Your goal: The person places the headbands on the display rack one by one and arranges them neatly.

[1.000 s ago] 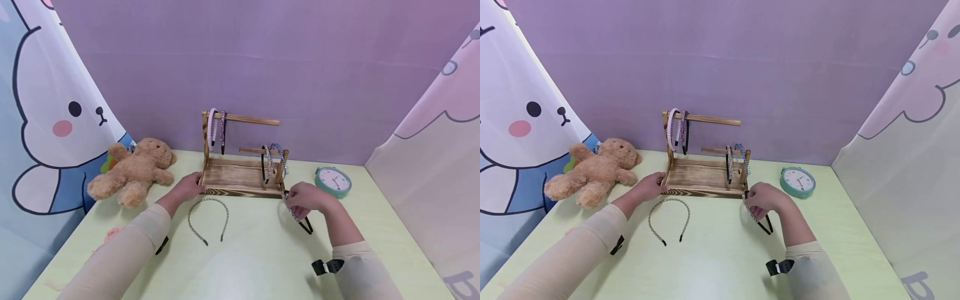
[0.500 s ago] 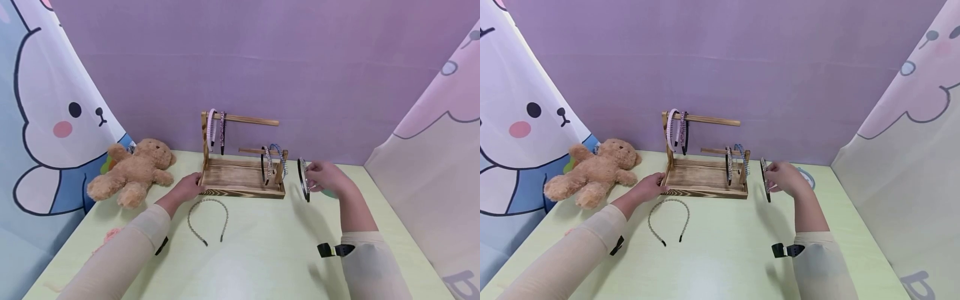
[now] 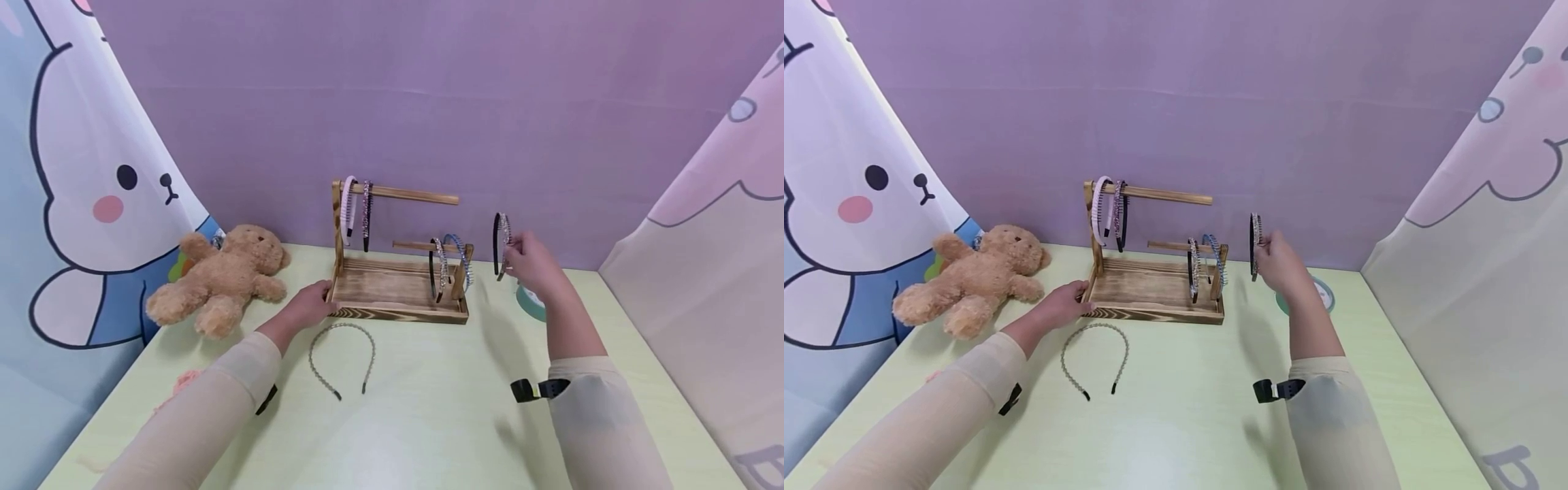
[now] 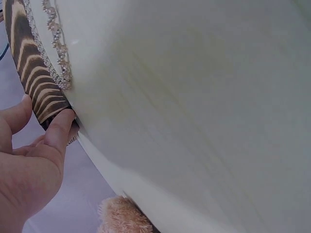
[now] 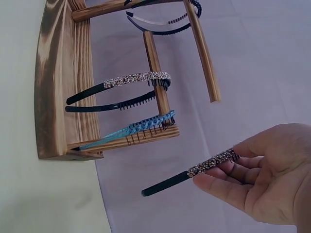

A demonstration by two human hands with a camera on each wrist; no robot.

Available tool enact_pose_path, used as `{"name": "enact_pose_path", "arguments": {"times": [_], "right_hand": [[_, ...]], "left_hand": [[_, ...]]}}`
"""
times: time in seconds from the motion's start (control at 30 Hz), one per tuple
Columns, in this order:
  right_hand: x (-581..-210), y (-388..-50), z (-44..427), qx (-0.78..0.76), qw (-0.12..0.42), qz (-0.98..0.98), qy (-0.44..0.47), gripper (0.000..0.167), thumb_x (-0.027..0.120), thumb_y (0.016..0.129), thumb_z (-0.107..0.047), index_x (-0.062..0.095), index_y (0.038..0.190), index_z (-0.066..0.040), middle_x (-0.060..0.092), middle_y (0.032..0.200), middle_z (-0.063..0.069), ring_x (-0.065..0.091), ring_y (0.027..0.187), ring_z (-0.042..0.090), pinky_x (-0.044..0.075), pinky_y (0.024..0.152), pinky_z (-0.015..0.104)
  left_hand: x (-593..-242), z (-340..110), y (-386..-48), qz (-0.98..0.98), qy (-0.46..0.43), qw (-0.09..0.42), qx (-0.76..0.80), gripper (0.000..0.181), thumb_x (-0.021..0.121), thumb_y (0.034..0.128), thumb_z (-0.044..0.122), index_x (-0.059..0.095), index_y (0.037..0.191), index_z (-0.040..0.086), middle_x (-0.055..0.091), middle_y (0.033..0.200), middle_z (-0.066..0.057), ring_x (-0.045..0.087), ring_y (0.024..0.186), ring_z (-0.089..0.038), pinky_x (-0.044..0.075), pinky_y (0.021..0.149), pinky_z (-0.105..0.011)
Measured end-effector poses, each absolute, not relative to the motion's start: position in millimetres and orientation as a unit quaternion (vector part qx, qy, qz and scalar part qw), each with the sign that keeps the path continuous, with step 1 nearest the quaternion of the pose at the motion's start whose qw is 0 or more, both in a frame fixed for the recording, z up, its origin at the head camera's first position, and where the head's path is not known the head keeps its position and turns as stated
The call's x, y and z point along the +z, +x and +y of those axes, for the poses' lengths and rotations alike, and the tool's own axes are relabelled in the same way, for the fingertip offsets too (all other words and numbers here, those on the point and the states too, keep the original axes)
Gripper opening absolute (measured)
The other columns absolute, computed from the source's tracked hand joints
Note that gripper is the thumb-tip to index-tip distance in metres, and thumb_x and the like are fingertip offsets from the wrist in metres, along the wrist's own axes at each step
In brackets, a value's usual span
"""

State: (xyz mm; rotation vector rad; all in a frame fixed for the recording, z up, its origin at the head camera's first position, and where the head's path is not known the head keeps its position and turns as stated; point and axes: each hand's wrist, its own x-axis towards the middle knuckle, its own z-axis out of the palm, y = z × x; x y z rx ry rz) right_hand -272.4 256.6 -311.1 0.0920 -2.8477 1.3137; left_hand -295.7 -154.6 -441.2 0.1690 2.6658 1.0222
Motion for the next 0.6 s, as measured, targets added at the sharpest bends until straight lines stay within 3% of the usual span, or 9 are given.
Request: {"name": "enact_pose_path", "arguments": {"times": [0.27,0.6], "right_hand": [[-300,-285,245,0.415,0.042,-0.909,0.019,0.041,0.032,0.107,-0.021,0.030,0.140,0.003,0.045,0.131,0.025,0.051,0.120,0.038,0.046,0.102,0.051],[-283,-298,218,0.456,0.104,-0.883,0.023,0.038,0.035,0.107,-0.021,0.033,0.140,-0.002,0.047,0.127,0.019,0.055,0.119,0.032,0.049,0.103,0.040]], "left_hand": [[-441,-152,-296,0.925,0.051,0.136,0.350,0.068,0.054,0.1019,0.029,0.022,0.156,0.004,0.034,0.155,-0.022,0.031,0.143,-0.040,0.031,0.115,-0.055],[-439,-152,-293,0.925,0.054,0.136,0.352,0.067,0.053,0.1023,0.028,0.021,0.156,0.004,0.034,0.155,-0.023,0.032,0.143,-0.041,0.031,0.115,-0.055]]}}
